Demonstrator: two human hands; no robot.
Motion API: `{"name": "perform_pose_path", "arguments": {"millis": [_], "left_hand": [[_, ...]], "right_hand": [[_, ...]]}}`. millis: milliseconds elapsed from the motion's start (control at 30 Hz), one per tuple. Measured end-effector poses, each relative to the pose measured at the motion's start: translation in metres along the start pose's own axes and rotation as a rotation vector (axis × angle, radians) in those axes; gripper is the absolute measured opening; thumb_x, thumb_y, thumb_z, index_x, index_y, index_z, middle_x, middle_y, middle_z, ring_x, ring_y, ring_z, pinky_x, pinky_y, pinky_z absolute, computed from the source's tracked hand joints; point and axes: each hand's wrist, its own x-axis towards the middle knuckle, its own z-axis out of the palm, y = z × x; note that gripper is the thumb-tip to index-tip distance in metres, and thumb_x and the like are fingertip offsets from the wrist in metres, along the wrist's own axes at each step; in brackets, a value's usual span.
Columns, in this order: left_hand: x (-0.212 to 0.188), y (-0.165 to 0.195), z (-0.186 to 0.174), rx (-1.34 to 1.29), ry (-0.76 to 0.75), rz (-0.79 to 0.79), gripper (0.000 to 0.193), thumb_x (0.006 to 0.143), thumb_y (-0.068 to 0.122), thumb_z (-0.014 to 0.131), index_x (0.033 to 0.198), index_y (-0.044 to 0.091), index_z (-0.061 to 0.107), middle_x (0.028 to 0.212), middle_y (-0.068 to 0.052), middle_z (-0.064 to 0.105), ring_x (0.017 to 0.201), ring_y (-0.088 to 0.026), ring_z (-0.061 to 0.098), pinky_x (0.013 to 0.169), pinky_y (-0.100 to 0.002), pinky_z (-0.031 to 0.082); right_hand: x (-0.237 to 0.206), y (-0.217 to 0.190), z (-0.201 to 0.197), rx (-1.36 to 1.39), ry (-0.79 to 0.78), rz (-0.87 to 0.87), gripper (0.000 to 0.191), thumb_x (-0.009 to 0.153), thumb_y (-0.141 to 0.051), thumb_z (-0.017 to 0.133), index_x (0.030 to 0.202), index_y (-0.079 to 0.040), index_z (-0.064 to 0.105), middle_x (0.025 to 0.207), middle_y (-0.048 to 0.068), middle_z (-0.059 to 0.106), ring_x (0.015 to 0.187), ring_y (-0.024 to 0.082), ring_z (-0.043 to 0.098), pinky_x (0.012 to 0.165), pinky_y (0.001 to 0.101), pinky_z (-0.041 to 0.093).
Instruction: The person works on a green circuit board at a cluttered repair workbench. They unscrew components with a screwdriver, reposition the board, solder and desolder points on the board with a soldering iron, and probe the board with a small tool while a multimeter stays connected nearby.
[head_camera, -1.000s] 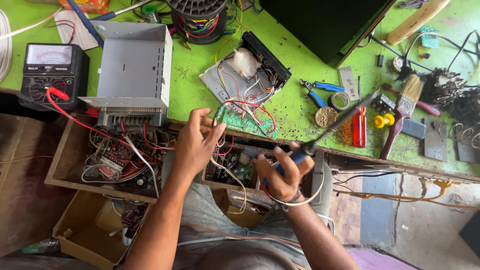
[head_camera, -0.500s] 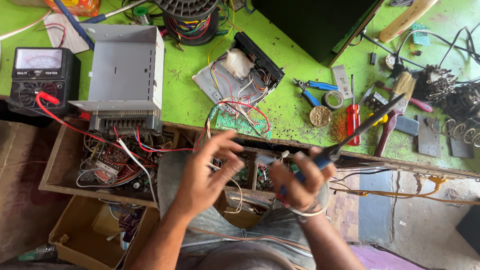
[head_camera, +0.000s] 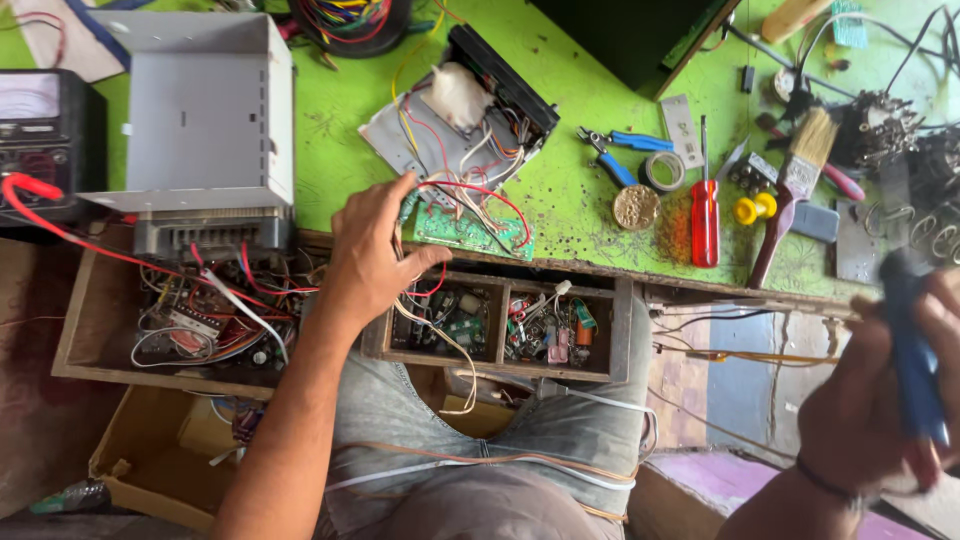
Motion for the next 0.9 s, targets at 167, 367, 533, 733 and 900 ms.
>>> {"name": "perform_pose_path", "arguments": {"millis": [167,367,533,733,900], "left_hand": [[0.007,0.002,0.006,0.084,-0.116,-0.115,0.098,0.075,0.054,0.086,0.148,0.003,0.046,0.125,-0.017,0.061,0.115,-0.036,0.053,0.101,-0.053,0.034],[0.016,0.009,0.007,-0.037,-0.118,-0.155,0.079,0.070,0.043,0.093,0.132,0.011,0.055,0.121,-0.012,0.064,0.115,-0.031,0.056,0.104,-0.051,0.033],[0.015,0.010,0.011,-0.117,-0.068,-0.127,0.084,0.071,0.034,0.093,0.138,0.009,0.049,0.124,-0.013,0.063,0.117,-0.032,0.058,0.105,-0.047,0.031],[0.015,-0.003,0.018,-0.630,-0.068,-0.195,0.075,0.079,0.013,0.090,0.141,0.009,0.048,0.125,-0.004,0.067,0.118,-0.017,0.062,0.107,-0.038,0.044],[0.017,-0.013,0.025,-1.083,-0.064,-0.119,0.072,0.087,-0.007,0.076,0.149,0.007,0.042,0.134,-0.003,0.056,0.126,-0.012,0.056,0.114,-0.029,0.048]], "right_hand": [[-0.023,-0.006,-0.002,0.280,-0.034,0.097,0.025,0.110,-0.010,0.071,0.125,0.003,0.056,0.129,0.025,0.069,0.100,0.025,0.074,0.092,0.0329,0.063],[-0.029,-0.006,0.023,0.328,-0.192,0.239,0.018,0.106,-0.003,0.073,0.116,0.007,0.062,0.130,0.027,0.068,0.109,0.025,0.073,0.099,0.0331,0.061],[-0.025,0.002,0.046,0.146,-0.276,0.118,0.017,0.105,-0.002,0.072,0.118,0.006,0.063,0.129,0.022,0.070,0.117,0.023,0.071,0.103,0.0319,0.059],[-0.023,0.012,0.054,0.094,-0.294,0.094,0.015,0.112,-0.001,0.072,0.121,0.006,0.063,0.131,0.024,0.070,0.120,0.025,0.071,0.106,0.0334,0.058],[-0.036,0.007,0.054,0.359,-0.157,0.209,0.017,0.113,-0.004,0.072,0.120,0.006,0.060,0.130,0.030,0.068,0.106,0.028,0.074,0.097,0.0372,0.062]]}}
